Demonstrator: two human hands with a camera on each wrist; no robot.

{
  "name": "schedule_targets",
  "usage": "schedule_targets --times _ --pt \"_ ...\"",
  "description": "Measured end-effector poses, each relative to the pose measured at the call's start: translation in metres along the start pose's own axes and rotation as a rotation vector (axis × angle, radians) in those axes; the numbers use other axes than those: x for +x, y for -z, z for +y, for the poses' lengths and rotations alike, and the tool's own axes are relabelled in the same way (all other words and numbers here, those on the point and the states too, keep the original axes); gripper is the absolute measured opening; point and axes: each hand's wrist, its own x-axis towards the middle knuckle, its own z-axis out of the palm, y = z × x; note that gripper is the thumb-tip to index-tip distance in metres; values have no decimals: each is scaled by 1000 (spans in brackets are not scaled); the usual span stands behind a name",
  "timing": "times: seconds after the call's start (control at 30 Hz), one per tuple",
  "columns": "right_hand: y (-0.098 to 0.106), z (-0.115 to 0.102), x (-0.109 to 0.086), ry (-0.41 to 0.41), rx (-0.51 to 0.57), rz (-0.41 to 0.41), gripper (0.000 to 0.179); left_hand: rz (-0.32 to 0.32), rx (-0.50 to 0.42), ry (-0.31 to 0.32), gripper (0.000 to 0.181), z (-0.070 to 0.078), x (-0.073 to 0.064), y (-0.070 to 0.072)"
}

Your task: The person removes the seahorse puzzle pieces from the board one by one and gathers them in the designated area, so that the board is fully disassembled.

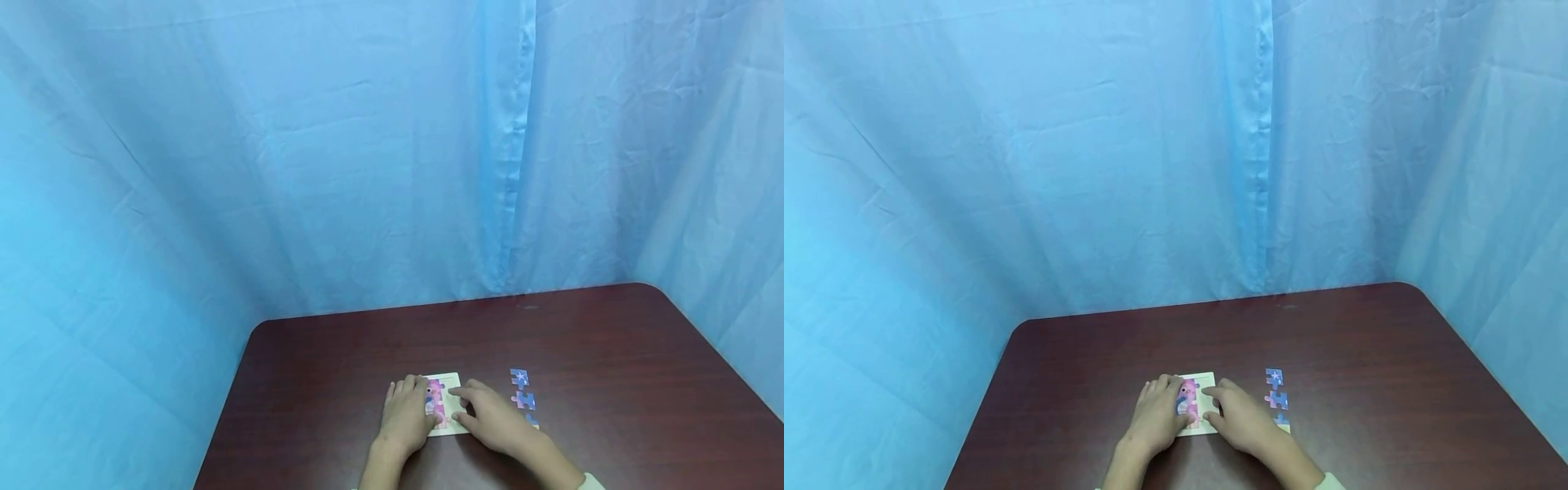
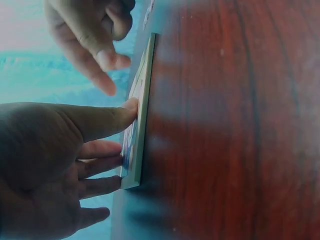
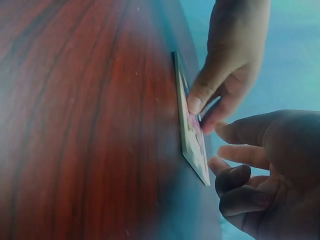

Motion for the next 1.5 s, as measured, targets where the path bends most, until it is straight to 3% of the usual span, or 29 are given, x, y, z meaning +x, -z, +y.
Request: schedule_targets --times 0.17,0.4,0.77,0.97,1.27,1.5 --pt "-8 -2 6 -42 15 -22 51 43 -36 4 73 0 -1 -2" --pt "-15 -1 11 -62 29 -32 61 46 -107 61 80 3 -2 -3" --pt "-20 -3 21 -110 -19 -30 60 96 -101 74 64 2 -1 -2" --pt "-21 -3 24 -119 -16 -28 56 124 -15 56 62 1 -1 -2" --pt "-21 -4 26 -103 26 12 44 74 157 77 55 5 3 1" --pt "-22 -4 31 -79 -1 90 27 55 160 17 53 1 4 1"
